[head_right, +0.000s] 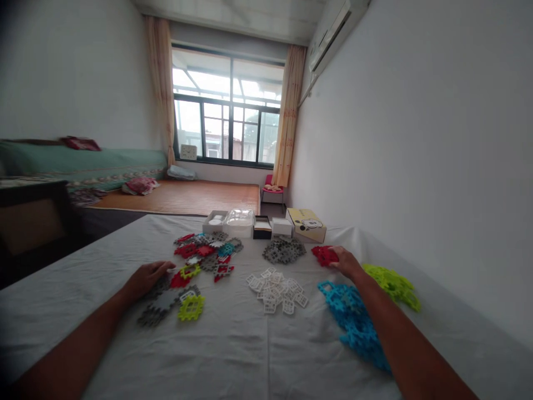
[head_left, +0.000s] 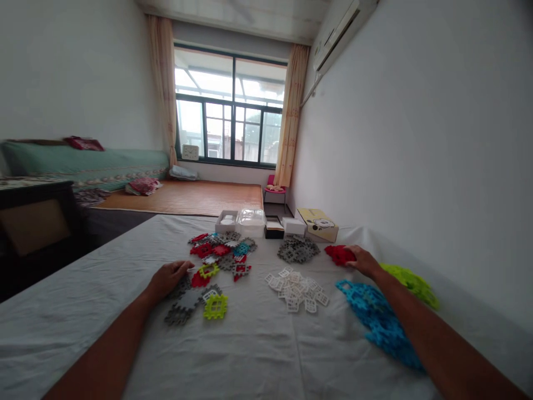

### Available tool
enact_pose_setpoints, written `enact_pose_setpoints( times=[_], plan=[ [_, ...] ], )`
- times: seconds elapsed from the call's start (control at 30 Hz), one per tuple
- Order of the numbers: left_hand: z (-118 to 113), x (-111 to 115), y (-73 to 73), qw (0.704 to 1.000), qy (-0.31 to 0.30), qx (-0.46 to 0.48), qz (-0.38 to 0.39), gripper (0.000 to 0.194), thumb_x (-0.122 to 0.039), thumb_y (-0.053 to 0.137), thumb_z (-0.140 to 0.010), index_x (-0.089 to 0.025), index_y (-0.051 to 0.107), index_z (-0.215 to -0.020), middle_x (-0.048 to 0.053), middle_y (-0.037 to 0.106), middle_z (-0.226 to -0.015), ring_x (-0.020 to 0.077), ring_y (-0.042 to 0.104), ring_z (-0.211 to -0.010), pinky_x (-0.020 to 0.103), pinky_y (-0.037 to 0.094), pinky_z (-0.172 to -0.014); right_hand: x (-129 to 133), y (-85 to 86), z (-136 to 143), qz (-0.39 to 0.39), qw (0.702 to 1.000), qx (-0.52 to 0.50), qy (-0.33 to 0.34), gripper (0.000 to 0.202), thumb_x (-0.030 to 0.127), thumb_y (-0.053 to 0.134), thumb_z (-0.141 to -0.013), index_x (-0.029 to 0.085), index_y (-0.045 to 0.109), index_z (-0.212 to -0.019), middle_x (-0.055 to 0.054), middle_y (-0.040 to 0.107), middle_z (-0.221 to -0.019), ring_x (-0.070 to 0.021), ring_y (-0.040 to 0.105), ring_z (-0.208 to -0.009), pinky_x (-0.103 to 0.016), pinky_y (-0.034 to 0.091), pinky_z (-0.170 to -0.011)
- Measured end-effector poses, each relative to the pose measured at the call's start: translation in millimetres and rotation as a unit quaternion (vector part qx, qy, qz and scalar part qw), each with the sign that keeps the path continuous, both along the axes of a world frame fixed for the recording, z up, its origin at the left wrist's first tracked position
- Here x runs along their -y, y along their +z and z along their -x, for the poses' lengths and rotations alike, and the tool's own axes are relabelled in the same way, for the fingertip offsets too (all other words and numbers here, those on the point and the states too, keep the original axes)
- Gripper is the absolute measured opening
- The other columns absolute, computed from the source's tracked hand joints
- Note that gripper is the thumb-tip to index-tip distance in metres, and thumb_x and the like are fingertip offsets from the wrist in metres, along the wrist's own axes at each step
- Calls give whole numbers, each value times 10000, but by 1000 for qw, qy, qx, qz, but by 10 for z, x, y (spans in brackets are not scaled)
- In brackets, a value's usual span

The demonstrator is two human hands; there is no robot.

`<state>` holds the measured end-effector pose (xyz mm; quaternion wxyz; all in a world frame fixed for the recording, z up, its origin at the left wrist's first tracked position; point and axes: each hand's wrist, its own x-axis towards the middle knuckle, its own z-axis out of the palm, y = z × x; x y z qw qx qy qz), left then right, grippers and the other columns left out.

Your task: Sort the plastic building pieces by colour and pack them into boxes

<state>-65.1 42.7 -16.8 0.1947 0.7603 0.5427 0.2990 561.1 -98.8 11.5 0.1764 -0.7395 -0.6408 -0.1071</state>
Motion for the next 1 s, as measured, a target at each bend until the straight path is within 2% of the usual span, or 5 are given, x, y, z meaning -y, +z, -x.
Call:
enact_pose_setpoints(
  times=[0.17,0.27,0.57,0.77,1.0],
  plan=[
    [-54,71,5,1000,3,-5,-19,515,-543,356,-780,-188,717,-876,39,726,-829,204,644,-781,250,443,-725,-125,-61,-62,0,997,73,-27,353,291,646,-680,207,660,-1022,-112,641,-1121,-324,543,-1059,-418,473,-796],
    [-84,77,-3,1000,14,-19,-12,512,-512,337,-796,-176,715,-879,41,714,-768,198,636,-753,248,427,-664,-325,-9,217,-25,992,124,-11,298,326,570,-762,215,656,-1025,-105,664,-1057,-310,562,-1013,-403,482,-760],
    [-60,117,-38,1000,10,3,-9,496,-494,349,-817,-169,713,-903,42,701,-725,184,624,-723,238,399,-613,-685,71,2935,37,933,-16,357,286,302,454,-879,229,629,-1092,-57,661,-1075,-208,552,-1035,-330,419,-903],
    [-28,79,-87,1000,1,22,-5,505,-488,343,-834,-156,713,-920,47,703,-704,178,624,-694,239,400,-604,-1151,-23,3941,64,971,-3,229,319,385,443,-892,185,596,-1087,-127,628,-1106,-245,561,-1014,-352,411,-843],
    [-31,36,-114,1000,-11,28,3,479,-476,355,-839,-167,715,-905,43,711,-727,176,623,-711,239,395,-609,-1505,-147,4131,61,985,-12,159,425,468,500,-835,127,541,-1087,-205,634,-1031,-314,584,-966,-402,407,-772]
  ],
)
